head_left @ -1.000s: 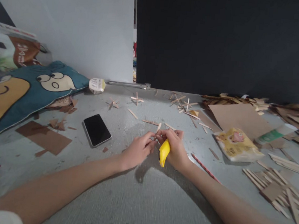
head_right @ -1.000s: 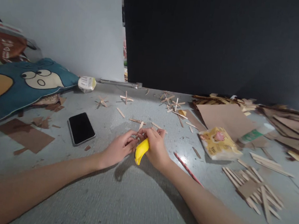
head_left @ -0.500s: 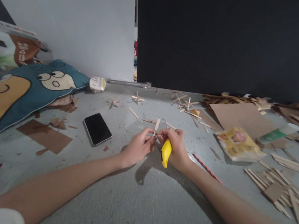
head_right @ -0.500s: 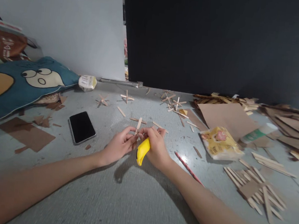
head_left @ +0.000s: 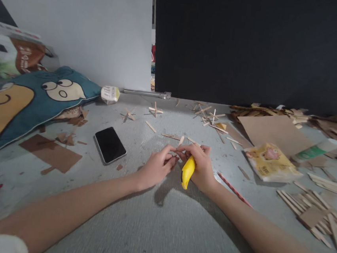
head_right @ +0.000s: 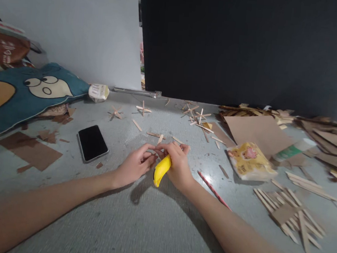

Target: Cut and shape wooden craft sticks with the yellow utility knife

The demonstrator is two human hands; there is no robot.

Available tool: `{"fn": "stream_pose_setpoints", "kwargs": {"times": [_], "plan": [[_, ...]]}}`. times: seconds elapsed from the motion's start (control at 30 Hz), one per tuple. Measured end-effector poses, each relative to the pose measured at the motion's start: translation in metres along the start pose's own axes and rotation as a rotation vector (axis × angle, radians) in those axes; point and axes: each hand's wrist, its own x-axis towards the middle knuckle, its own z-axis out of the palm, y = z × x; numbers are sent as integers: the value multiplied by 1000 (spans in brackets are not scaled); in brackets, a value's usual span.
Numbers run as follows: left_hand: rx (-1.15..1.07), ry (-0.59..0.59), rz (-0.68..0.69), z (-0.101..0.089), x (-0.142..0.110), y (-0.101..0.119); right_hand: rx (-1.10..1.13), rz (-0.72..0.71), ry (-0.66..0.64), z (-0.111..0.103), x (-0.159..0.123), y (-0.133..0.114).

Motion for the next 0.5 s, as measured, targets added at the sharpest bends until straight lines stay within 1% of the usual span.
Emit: {"fn": "stream_pose_setpoints", "kwargs": {"times": [0.17,0.33,0.5], "plan": [[34,-4,10,0,0,-2,-8,-6,-26,1,0,1],[-7,-11,22,0,0,-3,31,11,-75,1,1,1],[-46,-16,18,1,0,-2,61,3,-70,0,3,-1]]}}
